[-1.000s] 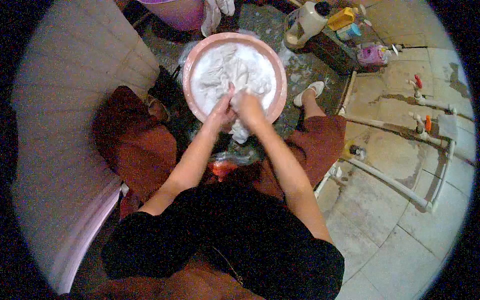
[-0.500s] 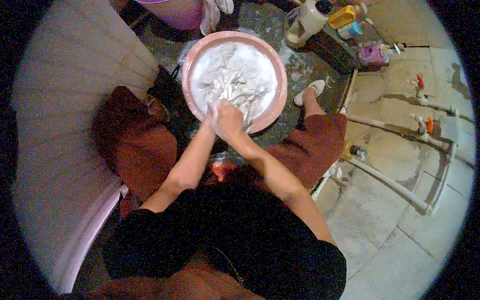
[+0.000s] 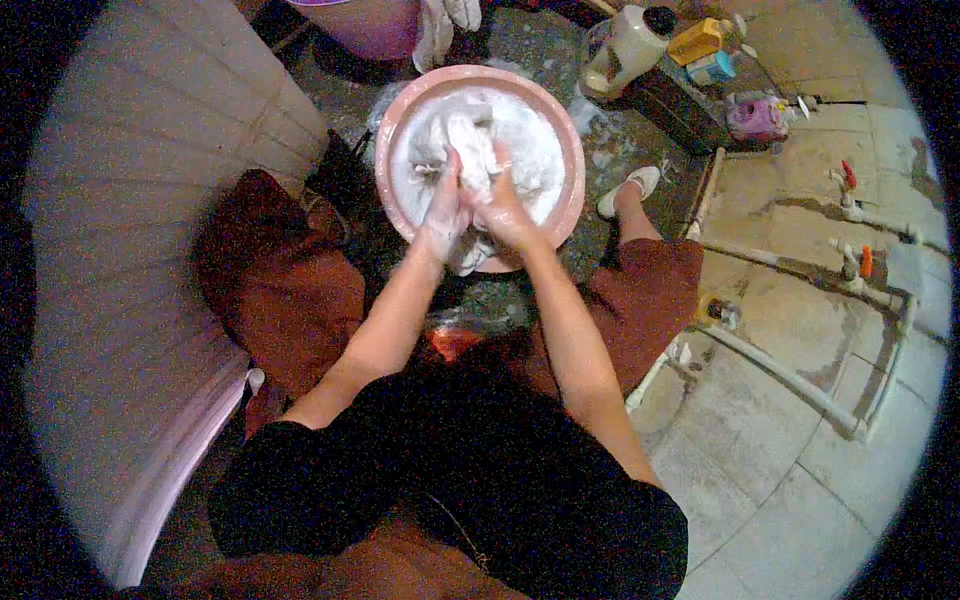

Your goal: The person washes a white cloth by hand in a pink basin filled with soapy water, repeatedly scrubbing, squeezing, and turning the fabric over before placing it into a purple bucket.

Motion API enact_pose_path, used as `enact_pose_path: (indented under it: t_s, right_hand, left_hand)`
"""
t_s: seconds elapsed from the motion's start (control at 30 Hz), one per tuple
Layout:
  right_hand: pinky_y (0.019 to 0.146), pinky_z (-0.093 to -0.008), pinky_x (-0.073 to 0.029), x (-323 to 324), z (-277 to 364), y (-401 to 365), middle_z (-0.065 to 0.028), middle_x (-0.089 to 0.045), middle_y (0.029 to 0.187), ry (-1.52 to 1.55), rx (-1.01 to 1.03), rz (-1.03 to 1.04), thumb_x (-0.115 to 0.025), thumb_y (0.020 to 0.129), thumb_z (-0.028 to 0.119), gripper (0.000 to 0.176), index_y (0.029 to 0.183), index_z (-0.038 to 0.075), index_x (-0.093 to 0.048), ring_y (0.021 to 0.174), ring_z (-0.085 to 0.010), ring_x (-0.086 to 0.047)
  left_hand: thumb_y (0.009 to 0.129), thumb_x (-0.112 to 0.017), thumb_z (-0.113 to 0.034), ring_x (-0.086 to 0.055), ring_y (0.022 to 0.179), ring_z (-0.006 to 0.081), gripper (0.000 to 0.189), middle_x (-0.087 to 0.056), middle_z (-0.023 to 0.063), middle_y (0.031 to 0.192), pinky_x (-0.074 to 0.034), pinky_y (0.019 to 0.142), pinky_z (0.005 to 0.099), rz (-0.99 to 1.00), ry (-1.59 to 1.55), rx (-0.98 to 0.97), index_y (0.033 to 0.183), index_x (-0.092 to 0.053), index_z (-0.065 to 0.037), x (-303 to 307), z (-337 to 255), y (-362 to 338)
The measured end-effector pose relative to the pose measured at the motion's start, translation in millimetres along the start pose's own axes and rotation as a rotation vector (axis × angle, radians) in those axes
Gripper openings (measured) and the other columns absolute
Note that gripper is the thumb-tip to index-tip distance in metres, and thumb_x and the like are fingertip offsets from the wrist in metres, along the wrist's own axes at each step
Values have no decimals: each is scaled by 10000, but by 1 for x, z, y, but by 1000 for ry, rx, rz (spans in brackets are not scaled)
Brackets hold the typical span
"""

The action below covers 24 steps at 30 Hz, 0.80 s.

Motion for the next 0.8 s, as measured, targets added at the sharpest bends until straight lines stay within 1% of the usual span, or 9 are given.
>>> enact_pose_path:
  t_s: [0.03,0.07,0.27,0.4,0.57,0.6,0.63,0.7,0.8]
  right_hand:
    - [977,-371,-341,-13,7,-6,-238,-461,1233,-171,155,44,-573,823,214,674,1358,13,-216,1173,-363,-426]
    - [966,-384,-357,-22,-11,-9,-277,-465,1218,-62,-227,200,-590,808,231,616,1310,-1,-318,1146,-370,-458]
    - [714,-446,-466,-53,83,-61,-237,-615,800,-540,3,382,-598,761,208,329,1008,-9,-575,778,-411,-593]
    - [630,-420,-478,18,-20,2,-230,-627,726,-369,-342,-168,-592,751,210,281,811,-62,-627,691,-357,-623]
    - [782,-445,-424,-13,1,-27,-272,-574,906,-447,176,-239,-591,694,167,319,934,-41,-563,890,-410,-553]
    - [768,-445,-431,-31,30,-42,-253,-575,851,-300,138,-102,-598,691,167,284,895,-30,-573,848,-411,-557]
    - [700,-425,-463,-37,73,-45,-234,-609,841,-378,282,-40,-585,704,97,182,842,-19,-610,776,-392,-592]
    - [770,-462,-435,-29,-60,-18,-274,-582,853,-241,-290,-118,-588,711,190,316,905,-60,-579,849,-396,-570]
    - [759,-395,-454,17,-106,5,-206,-606,879,24,-559,-28,-582,742,176,316,946,-65,-576,835,-304,-589]
  left_hand:
    - [868,-426,-534,-465,1148,252,658,-473,118,1259,-385,968,386,2,0,1,1296,-366,-38,21,7,1]
    - [858,-460,-523,-498,1095,262,652,-501,131,1205,-417,929,390,-57,-91,96,1281,-380,-33,48,17,1]
    - [848,-557,-396,-538,1020,265,591,-532,145,1147,-456,882,384,-130,-73,55,1254,-401,4,54,24,-13]
    - [873,-541,-274,-555,993,226,451,-552,127,1117,-468,865,354,-86,23,-77,1211,-447,8,49,30,-2]
    - [867,-543,-320,-581,934,192,410,-582,109,1060,-487,818,333,-220,-13,-60,1134,-517,-11,39,17,-20]
    - [852,-544,-379,-574,957,210,470,-576,125,1068,-486,834,362,35,-213,193,1137,-514,-6,132,74,48]
    - [852,-544,-379,-574,957,210,470,-576,125,1068,-486,834,362,30,-211,195,1137,-514,-6,113,68,30]
    - [901,-455,-364,-571,955,237,452,-571,143,1065,-490,827,375,-270,240,-92,1153,-496,9,55,26,-21]
    - [913,-417,-148,-569,952,251,325,-571,148,1055,-481,812,375,-296,-56,-17,1171,-470,43,48,46,-5]
Point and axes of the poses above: each hand's wrist, its own y-axis towards the middle knuckle, its own x-axis out of the back of the hand, z = x × y, the point moved 6 cm from there along y, towards the middle knuckle
